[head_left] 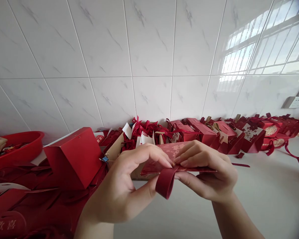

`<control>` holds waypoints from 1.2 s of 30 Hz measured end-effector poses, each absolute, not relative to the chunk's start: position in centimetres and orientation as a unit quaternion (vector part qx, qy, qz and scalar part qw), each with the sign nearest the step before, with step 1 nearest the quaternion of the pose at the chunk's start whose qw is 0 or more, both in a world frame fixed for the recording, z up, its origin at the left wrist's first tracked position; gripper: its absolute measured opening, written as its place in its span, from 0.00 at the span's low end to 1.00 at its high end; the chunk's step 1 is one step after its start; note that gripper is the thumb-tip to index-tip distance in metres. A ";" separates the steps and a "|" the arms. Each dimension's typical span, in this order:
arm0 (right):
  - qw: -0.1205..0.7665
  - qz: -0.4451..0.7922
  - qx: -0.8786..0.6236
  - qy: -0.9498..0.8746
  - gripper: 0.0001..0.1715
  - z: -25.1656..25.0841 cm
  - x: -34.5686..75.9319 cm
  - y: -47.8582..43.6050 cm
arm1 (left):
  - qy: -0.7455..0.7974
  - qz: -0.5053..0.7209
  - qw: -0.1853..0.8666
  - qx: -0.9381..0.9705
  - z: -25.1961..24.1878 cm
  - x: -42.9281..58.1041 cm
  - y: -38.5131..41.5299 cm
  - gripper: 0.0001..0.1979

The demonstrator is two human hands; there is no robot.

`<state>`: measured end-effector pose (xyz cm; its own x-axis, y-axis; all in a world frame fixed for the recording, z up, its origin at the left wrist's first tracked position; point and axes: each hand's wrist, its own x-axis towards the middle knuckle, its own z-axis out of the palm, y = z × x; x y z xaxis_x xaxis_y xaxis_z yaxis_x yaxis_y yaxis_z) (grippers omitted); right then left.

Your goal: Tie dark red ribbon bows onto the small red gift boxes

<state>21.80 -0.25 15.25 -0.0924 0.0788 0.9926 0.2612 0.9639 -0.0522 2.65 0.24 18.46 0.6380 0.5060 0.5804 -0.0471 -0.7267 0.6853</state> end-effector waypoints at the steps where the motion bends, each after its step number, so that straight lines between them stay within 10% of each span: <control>1: 0.667 -0.071 -0.113 -0.733 0.08 15.2 21.8 -0.3 | 0.130 0.406 0.344 0.836 18.4 2.6 0.3 0.06; 36: 0.645 -0.023 -0.142 -0.750 0.08 15.0 22.4 -0.2 | 0.074 0.475 0.178 0.859 18.3 3.4 0.7 0.11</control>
<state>22.40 -0.20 14.97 -0.1271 0.1824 0.9750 0.2429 0.9587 -0.1477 3.40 0.67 18.29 0.5382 0.2958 0.7892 -0.0414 -0.9260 0.3753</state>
